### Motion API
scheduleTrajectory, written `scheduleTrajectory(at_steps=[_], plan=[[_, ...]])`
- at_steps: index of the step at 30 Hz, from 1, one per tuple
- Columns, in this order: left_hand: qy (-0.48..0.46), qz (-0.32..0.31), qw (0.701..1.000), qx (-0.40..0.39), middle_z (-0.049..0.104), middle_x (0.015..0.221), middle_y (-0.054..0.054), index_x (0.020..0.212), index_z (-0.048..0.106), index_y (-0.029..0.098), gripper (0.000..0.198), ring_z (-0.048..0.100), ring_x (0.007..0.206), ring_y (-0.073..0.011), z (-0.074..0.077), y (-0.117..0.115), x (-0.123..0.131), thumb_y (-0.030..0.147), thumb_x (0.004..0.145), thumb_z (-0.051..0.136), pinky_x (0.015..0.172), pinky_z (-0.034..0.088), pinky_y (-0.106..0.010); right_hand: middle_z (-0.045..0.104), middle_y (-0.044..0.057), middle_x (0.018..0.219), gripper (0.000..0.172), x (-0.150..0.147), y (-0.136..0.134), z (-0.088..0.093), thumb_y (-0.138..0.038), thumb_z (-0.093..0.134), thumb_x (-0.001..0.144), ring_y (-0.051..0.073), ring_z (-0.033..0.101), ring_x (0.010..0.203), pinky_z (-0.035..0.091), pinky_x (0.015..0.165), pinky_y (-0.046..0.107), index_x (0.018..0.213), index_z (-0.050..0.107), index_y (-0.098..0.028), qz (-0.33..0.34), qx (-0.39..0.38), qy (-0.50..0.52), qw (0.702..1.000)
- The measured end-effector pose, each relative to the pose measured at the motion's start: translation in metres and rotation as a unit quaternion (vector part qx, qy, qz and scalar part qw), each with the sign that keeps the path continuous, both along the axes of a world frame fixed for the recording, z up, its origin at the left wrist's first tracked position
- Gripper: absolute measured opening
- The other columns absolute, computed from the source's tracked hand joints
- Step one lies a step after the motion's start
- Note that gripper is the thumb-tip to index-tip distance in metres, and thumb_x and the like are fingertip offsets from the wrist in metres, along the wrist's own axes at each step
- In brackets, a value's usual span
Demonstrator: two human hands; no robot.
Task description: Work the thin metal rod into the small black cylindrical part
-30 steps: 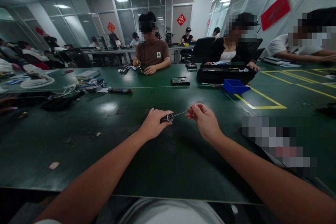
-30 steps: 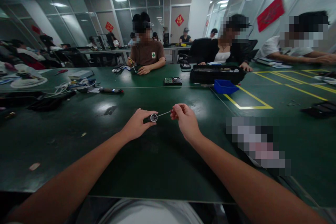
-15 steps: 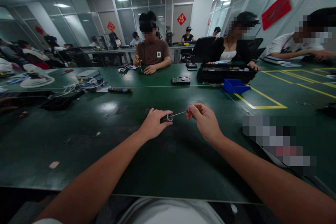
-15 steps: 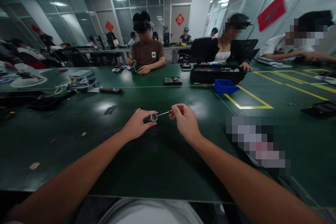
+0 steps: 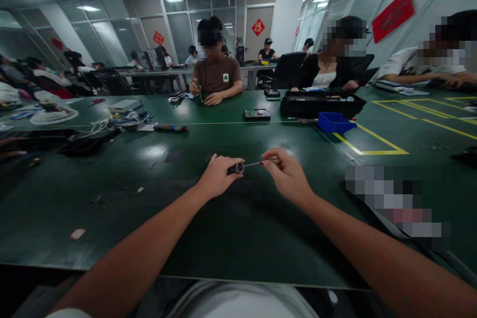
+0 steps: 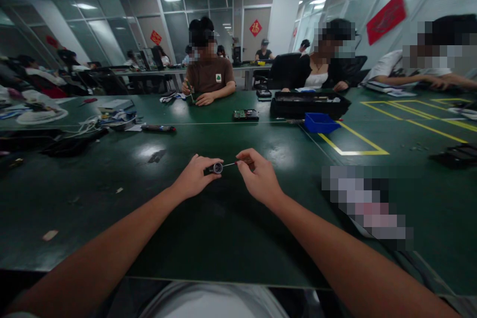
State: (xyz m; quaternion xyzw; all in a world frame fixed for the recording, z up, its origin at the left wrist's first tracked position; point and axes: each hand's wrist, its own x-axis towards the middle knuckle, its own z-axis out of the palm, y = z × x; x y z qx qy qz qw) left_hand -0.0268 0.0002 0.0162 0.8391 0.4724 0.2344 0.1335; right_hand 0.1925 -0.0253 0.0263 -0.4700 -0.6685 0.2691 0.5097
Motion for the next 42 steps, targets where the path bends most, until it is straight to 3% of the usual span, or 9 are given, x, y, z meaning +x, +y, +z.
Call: scheduleTrajectory(at_steps=[5,11,16,19,22,25,29,37,42], plan=[[-0.007,-0.009,1.0,0.003,0.071,0.121,-0.005,0.127,0.064,0.028,0.038,0.06,0.115,-0.0265,-0.001,0.001,-0.001,0.028,0.089,0.069,0.113,0.028,-0.058,0.057,-0.001,0.059,0.032,0.001,0.001,-0.001,-0.046,0.048,0.098,0.017,0.054,0.054,0.037,0.055,0.032,0.085,0.067,-0.023,-0.027,-0.023,-0.062,0.997],[-0.011,-0.005,1.0,0.01,0.072,0.118,-0.004,0.128,0.064,0.028,0.038,0.061,0.11,-0.0261,-0.006,0.004,-0.003,0.031,0.09,0.068,0.11,0.033,-0.055,0.064,0.001,0.081,0.015,-0.001,-0.002,0.0,-0.035,0.051,0.094,0.02,0.059,0.071,0.041,0.063,0.033,0.099,0.061,-0.025,-0.01,-0.021,-0.021,0.999],[-0.009,0.006,1.0,0.005,0.071,0.121,-0.004,0.129,0.064,0.029,0.039,0.06,0.113,-0.0269,-0.005,0.003,-0.001,0.032,0.09,0.067,0.116,0.023,-0.06,0.06,0.001,0.075,0.023,-0.002,-0.001,-0.003,-0.04,0.044,0.099,0.02,0.056,0.071,0.041,0.067,0.034,0.089,0.059,-0.025,-0.013,-0.024,0.002,1.0],[-0.016,0.011,1.0,0.003,0.072,0.119,-0.004,0.129,0.064,0.029,0.04,0.061,0.112,-0.0268,-0.004,0.001,0.0,0.032,0.09,0.068,0.116,0.021,-0.061,0.064,0.001,0.083,0.014,-0.003,0.002,-0.004,-0.038,0.054,0.094,0.02,0.06,0.076,0.045,0.071,0.035,0.097,0.058,-0.025,-0.023,-0.019,0.064,0.998],[-0.017,0.016,1.0,-0.004,0.072,0.117,-0.005,0.127,0.064,0.028,0.038,0.061,0.112,-0.0269,-0.002,-0.001,0.001,0.031,0.089,0.068,0.116,0.024,-0.062,0.066,0.003,0.084,0.02,-0.004,0.005,-0.004,-0.042,0.064,0.088,0.02,0.062,0.078,0.049,0.075,0.036,0.092,0.062,-0.023,-0.009,-0.039,0.104,0.994],[-0.022,0.0,1.0,-0.005,0.071,0.12,-0.004,0.127,0.065,0.03,0.037,0.061,0.114,-0.0264,-0.001,-0.001,0.001,0.03,0.09,0.067,0.117,0.023,-0.062,0.066,0.003,0.078,0.026,0.0,0.012,-0.004,-0.048,0.067,0.086,0.019,0.062,0.074,0.053,0.076,0.038,0.084,0.066,-0.022,0.014,-0.095,0.191,0.977],[-0.026,-0.02,0.999,0.026,0.068,0.128,-0.003,0.128,0.064,0.033,0.037,0.057,0.123,-0.0252,-0.003,0.002,0.0,0.03,0.092,0.065,0.12,0.015,-0.062,0.058,0.001,0.067,0.031,0.008,0.022,-0.007,-0.053,0.069,0.082,0.017,0.056,0.06,0.057,0.073,0.041,0.076,0.062,-0.023,0.053,-0.21,0.31,0.926],[-0.022,-0.015,0.999,0.021,0.069,0.126,-0.003,0.129,0.063,0.033,0.038,0.057,0.122,-0.026,-0.004,0.002,0.0,0.03,0.091,0.066,0.12,0.014,-0.064,0.063,0.002,0.077,0.032,0.001,0.02,-0.013,-0.053,0.073,0.079,0.017,0.06,0.069,0.056,0.072,0.037,0.082,0.064,-0.023,-0.008,-0.126,0.3,0.945],[-0.021,-0.009,1.0,0.019,0.069,0.126,-0.004,0.129,0.063,0.032,0.039,0.058,0.121,-0.0267,-0.003,0.001,0.001,0.032,0.09,0.067,0.12,0.015,-0.065,0.065,0.001,0.078,0.028,0.001,0.017,-0.014,-0.05,0.066,0.087,0.017,0.061,0.071,0.052,0.072,0.035,0.087,0.064,-0.023,-0.015,-0.061,0.233,0.97]])
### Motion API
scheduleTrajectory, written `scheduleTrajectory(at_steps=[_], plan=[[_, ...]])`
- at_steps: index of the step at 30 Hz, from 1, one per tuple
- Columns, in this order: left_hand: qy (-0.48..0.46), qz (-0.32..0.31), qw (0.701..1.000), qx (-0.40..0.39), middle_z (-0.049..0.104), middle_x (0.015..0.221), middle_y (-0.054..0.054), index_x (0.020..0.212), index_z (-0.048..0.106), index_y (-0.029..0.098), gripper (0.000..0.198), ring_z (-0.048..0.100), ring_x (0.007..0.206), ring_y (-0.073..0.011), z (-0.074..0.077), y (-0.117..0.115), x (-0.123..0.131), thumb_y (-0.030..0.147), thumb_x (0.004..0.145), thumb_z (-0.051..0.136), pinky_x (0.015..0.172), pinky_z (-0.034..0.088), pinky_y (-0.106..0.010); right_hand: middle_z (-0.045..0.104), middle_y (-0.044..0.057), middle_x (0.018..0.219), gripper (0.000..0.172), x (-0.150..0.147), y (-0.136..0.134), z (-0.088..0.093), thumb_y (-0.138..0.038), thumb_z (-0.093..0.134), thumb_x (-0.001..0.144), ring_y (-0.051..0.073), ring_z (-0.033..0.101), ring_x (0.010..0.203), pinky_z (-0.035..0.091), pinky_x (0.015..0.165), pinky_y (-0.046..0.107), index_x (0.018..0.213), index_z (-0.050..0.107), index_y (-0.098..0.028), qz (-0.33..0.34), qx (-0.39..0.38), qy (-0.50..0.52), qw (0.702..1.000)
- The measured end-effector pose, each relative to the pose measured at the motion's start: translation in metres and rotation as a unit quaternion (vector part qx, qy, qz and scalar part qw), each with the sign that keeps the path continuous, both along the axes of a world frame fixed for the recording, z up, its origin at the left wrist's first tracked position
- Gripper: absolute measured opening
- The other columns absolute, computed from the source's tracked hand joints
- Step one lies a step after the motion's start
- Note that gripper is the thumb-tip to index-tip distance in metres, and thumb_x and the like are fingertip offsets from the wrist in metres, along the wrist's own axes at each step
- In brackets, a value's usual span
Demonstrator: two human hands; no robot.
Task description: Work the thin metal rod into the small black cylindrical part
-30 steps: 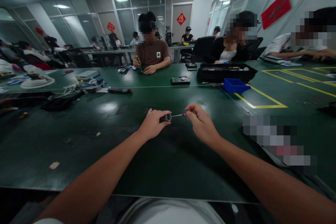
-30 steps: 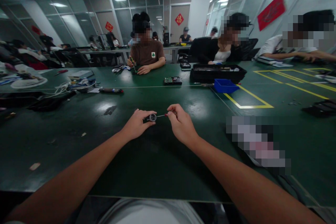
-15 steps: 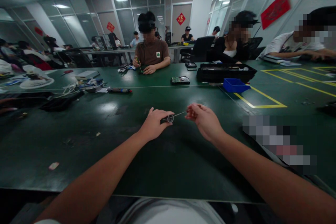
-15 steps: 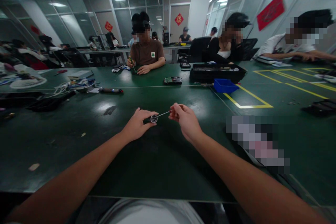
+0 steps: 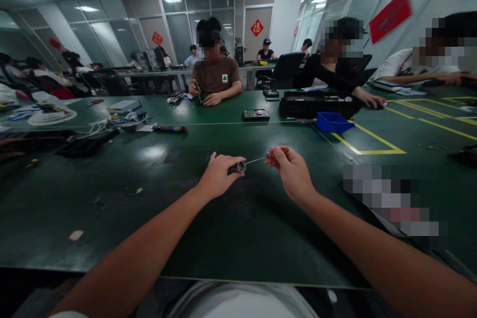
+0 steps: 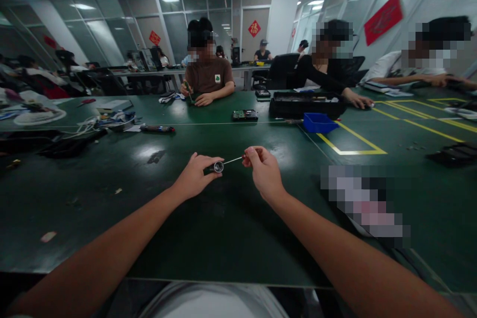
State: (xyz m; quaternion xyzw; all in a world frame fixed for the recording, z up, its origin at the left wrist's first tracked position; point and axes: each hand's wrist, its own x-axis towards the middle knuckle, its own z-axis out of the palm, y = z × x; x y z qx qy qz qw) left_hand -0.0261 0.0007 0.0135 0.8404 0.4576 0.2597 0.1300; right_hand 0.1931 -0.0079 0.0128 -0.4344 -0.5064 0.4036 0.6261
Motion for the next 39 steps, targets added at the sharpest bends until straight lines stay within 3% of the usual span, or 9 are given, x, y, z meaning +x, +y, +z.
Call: scheduleTrajectory(at_steps=[6,15,22,31,37,39], plan=[[0.01,-0.004,1.0,0.005,0.07,0.123,-0.003,0.129,0.063,0.032,0.04,0.058,0.119,-0.0268,-0.002,0.002,-0.001,0.032,0.089,0.069,0.12,0.015,-0.065,0.067,0.003,0.079,0.025,0.0,-0.007,0.004,-0.046,0.059,0.093,0.018,0.064,0.073,0.051,0.072,0.036,0.089,0.064,-0.023,0.006,0.047,-0.086,0.995],[0.041,-0.019,0.999,0.007,0.07,0.124,-0.003,0.127,0.066,0.033,0.036,0.057,0.122,-0.0261,0.0,0.001,0.0,0.026,0.091,0.066,0.119,0.01,-0.068,0.066,0.003,0.073,0.028,0.001,-0.008,0.01,-0.046,0.056,0.093,0.018,0.063,0.069,0.05,0.066,0.034,0.084,0.064,-0.021,0.003,0.054,-0.158,0.986],[0.023,0.0,1.0,0.009,0.069,0.125,-0.003,0.129,0.064,0.033,0.04,0.057,0.121,-0.0265,-0.003,0.004,-0.002,0.03,0.09,0.068,0.119,0.014,-0.067,0.066,0.002,0.073,0.025,0.003,-0.005,0.008,-0.045,0.057,0.093,0.018,0.062,0.069,0.049,0.067,0.035,0.086,0.063,-0.022,-0.016,0.059,-0.105,0.993],[0.011,-0.001,1.0,0.008,0.069,0.126,-0.003,0.13,0.063,0.032,0.04,0.057,0.122,-0.0269,-0.003,0.002,-0.001,0.032,0.09,0.068,0.12,0.013,-0.066,0.071,0.004,0.079,0.026,0.0,-0.01,0.011,-0.046,0.06,0.091,0.02,0.066,0.073,0.053,0.071,0.036,0.089,0.065,-0.021,0.006,0.058,-0.128,0.99],[0.009,0.002,1.0,0.007,0.07,0.125,-0.003,0.129,0.063,0.032,0.04,0.058,0.121,-0.0261,-0.003,0.001,-0.001,0.031,0.089,0.069,0.12,0.013,-0.066,0.061,0.0,0.061,0.03,0.005,-0.014,0.018,-0.048,0.061,0.089,0.017,0.057,0.055,0.042,0.054,0.031,0.082,0.066,-0.02,-0.01,0.027,-0.229,0.973],[0.012,0.004,1.0,0.006,0.07,0.124,-0.003,0.128,0.064,0.031,0.04,0.058,0.121,-0.0264,-0.003,0.001,-0.001,0.031,0.089,0.07,0.12,0.014,-0.066,0.061,0.0,0.064,0.025,0.005,-0.015,0.019,-0.043,0.059,0.091,0.016,0.056,0.057,0.041,0.054,0.03,0.084,0.065,-0.02,-0.008,0.048,-0.252,0.967]])
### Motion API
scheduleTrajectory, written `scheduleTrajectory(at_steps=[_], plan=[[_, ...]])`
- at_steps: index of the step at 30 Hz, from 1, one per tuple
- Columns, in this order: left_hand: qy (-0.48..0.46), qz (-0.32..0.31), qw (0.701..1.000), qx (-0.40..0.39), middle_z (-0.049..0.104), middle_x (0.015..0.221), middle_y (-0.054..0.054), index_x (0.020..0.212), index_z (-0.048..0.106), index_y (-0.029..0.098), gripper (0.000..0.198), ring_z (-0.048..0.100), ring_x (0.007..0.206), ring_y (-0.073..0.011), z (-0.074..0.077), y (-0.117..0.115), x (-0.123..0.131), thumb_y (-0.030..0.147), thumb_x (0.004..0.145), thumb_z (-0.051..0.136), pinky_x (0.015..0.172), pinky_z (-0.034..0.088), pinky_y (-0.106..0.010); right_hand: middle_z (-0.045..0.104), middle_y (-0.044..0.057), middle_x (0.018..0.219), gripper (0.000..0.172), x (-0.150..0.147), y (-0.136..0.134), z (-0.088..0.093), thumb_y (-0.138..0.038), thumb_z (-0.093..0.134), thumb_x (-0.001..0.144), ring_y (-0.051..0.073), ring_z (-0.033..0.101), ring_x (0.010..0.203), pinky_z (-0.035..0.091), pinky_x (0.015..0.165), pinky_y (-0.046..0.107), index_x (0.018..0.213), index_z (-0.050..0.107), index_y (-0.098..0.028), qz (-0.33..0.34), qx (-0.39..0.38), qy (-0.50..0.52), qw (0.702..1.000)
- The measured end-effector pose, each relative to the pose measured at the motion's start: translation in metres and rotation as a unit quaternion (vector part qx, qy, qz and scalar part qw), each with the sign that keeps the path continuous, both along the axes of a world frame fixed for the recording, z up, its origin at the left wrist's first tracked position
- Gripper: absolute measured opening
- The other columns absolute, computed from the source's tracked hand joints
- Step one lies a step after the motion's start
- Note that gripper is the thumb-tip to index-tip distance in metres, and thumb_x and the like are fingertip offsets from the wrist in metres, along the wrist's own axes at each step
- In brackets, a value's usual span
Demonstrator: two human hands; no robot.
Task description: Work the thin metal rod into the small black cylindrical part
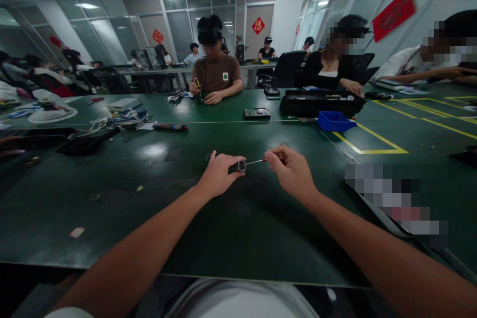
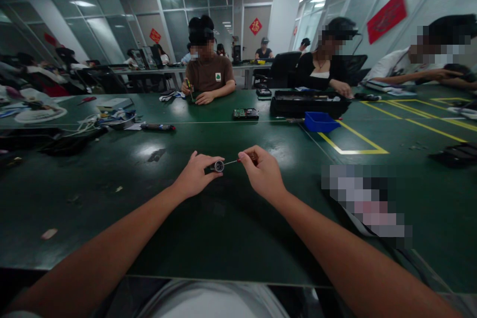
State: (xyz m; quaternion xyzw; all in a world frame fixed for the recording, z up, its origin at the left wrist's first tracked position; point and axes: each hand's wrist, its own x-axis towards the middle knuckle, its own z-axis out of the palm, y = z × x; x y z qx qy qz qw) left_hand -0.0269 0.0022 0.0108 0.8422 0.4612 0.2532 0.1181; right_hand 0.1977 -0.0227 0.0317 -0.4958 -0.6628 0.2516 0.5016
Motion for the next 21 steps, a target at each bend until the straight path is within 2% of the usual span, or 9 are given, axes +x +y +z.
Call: scheduleTrajectory(at_steps=[4,9,13,17,19,21], plan=[[0.007,0.012,1.0,0.0,0.07,0.124,-0.003,0.127,0.064,0.031,0.039,0.059,0.119,-0.0266,-0.001,0.002,-0.001,0.03,0.089,0.069,0.119,0.017,-0.066,0.065,0.001,0.076,0.015,-0.001,-0.002,0.0,-0.032,0.055,0.091,0.017,0.059,0.067,0.043,0.061,0.031,0.093,0.065,-0.021,0.033,0.032,-0.024,0.999],[0.013,0.007,1.0,-0.002,0.071,0.123,-0.003,0.127,0.064,0.032,0.038,0.059,0.119,-0.0271,0.0,0.001,-0.001,0.031,0.089,0.068,0.119,0.016,-0.066,0.059,0.0,0.066,0.032,-0.001,-0.003,-0.004,-0.042,0.043,0.099,0.018,0.056,0.061,0.038,0.059,0.033,0.087,0.065,-0.022,0.007,0.017,-0.056,0.998],[0.006,0.013,1.0,-0.006,0.071,0.123,-0.004,0.128,0.064,0.031,0.039,0.059,0.119,-0.0273,-0.001,0.001,0.0,0.031,0.089,0.068,0.118,0.017,-0.067,0.066,0.002,0.086,0.019,-0.003,0.002,-0.01,-0.037,0.055,0.093,0.02,0.064,0.078,0.047,0.069,0.034,0.105,0.058,-0.023,0.013,0.012,0.055,0.998],[-0.011,0.006,1.0,0.001,0.069,0.126,-0.004,0.128,0.064,0.032,0.038,0.059,0.119,-0.0262,-0.001,0.001,-0.002,0.032,0.09,0.067,0.119,0.016,-0.065,0.067,0.004,0.084,0.023,-0.002,0.013,-0.015,-0.044,0.063,0.087,0.019,0.063,0.077,0.051,0.075,0.037,0.091,0.061,-0.022,0.033,-0.042,0.171,0.984],[-0.018,-0.01,1.0,0.009,0.068,0.129,-0.003,0.129,0.063,0.033,0.038,0.058,0.122,-0.0252,-0.001,0.002,-0.002,0.032,0.091,0.066,0.12,0.014,-0.064,0.066,0.005,0.081,0.027,0.0,0.019,-0.018,-0.049,0.062,0.087,0.019,0.062,0.073,0.054,0.075,0.039,0.087,0.061,-0.022,0.042,-0.1,0.261,0.959],[-0.018,-0.014,1.0,0.013,0.068,0.129,-0.002,0.129,0.063,0.034,0.038,0.057,0.123,-0.0248,0.0,0.002,-0.002,0.032,0.091,0.066,0.121,0.012,-0.064,0.062,0.004,0.072,0.03,0.002,0.024,-0.022,-0.052,0.062,0.086,0.019,0.06,0.065,0.056,0.073,0.041,0.083,0.059,-0.022,0.061,-0.168,0.299,0.937]])
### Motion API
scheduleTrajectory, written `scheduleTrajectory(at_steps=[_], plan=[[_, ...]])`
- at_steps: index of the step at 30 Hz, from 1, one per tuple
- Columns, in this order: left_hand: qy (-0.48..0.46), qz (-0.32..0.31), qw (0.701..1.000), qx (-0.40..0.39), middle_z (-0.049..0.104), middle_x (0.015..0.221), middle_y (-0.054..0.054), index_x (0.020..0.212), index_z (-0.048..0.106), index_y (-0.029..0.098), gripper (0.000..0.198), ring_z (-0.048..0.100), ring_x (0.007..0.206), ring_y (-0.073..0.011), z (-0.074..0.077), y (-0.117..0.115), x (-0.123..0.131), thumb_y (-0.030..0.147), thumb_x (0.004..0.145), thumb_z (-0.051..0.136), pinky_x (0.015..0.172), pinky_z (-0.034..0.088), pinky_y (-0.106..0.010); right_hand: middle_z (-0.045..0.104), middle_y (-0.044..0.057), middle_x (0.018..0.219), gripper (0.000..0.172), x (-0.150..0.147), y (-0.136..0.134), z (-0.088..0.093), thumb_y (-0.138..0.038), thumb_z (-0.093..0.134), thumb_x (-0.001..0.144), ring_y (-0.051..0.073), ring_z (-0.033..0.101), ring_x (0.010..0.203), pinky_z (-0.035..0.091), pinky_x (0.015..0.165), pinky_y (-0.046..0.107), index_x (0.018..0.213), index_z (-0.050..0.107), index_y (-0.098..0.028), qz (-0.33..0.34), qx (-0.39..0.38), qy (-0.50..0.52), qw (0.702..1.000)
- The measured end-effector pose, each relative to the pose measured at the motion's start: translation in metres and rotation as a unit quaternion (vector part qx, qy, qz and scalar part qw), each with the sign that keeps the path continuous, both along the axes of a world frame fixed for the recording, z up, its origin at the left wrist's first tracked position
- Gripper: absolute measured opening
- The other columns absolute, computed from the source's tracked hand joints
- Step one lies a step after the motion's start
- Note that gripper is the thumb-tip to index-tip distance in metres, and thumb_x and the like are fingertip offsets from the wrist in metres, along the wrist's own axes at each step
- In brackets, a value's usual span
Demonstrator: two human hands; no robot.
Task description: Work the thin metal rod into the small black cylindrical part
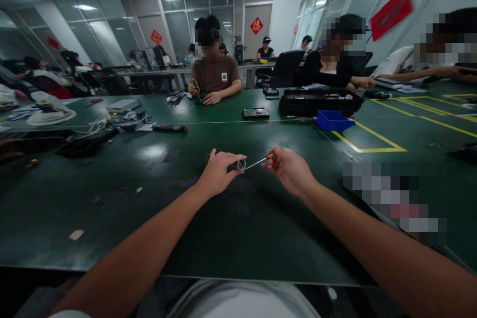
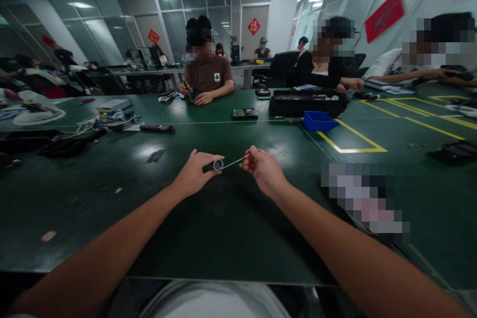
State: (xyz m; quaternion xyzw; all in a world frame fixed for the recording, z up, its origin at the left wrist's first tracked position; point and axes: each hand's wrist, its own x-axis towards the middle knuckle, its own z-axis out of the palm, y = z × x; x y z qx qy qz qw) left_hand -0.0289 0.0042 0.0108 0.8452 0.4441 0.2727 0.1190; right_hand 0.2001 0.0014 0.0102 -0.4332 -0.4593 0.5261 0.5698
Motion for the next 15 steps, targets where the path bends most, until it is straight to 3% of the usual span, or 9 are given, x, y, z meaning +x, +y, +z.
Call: scheduleTrajectory(at_steps=[2,6,11,15], plan=[[0.01,0.005,1.0,-0.009,0.068,0.128,-0.003,0.129,0.063,0.034,0.038,0.056,0.123,-0.0253,0.0,0.0,0.001,0.031,0.091,0.066,0.121,0.011,-0.065,0.062,0.003,0.073,0.029,0.001,0.003,-0.004,-0.052,0.065,0.084,0.019,0.061,0.067,0.057,0.073,0.04,0.083,0.059,-0.023,-0.013,-0.003,0.01,1.0],[0.025,0.008,0.999,-0.023,0.068,0.126,-0.003,0.13,0.063,0.033,0.039,0.057,0.122,-0.026,-0.001,0.001,0.002,0.031,0.092,0.065,0.12,0.013,-0.066,0.066,0.004,0.08,0.03,-0.003,0.001,-0.006,-0.053,0.063,0.086,0.019,0.064,0.07,0.056,0.07,0.037,0.087,0.058,-0.023,-0.061,0.065,-0.035,0.995],[0.018,0.012,1.0,-0.022,0.069,0.125,-0.004,0.13,0.062,0.032,0.04,0.057,0.121,-0.0266,-0.002,0.001,0.003,0.033,0.091,0.067,0.12,0.014,-0.065,0.066,0.003,0.08,0.024,-0.007,-0.01,0.004,-0.046,0.057,0.093,0.017,0.063,0.071,0.053,0.07,0.035,0.091,0.059,-0.022,-0.1,0.148,-0.097,0.979],[0.016,0.018,1.0,-0.02,0.069,0.125,-0.004,0.131,0.062,0.031,0.042,0.057,0.121,-0.0271,-0.001,0.0,0.004,0.036,0.09,0.068,0.12,0.014,-0.065,0.068,0.003,0.083,0.02,-0.008,-0.021,0.011,-0.041,0.053,0.097,0.019,0.066,0.077,0.053,0.074,0.036,0.095,0.06,-0.023,-0.093,0.212,-0.185,0.955]])
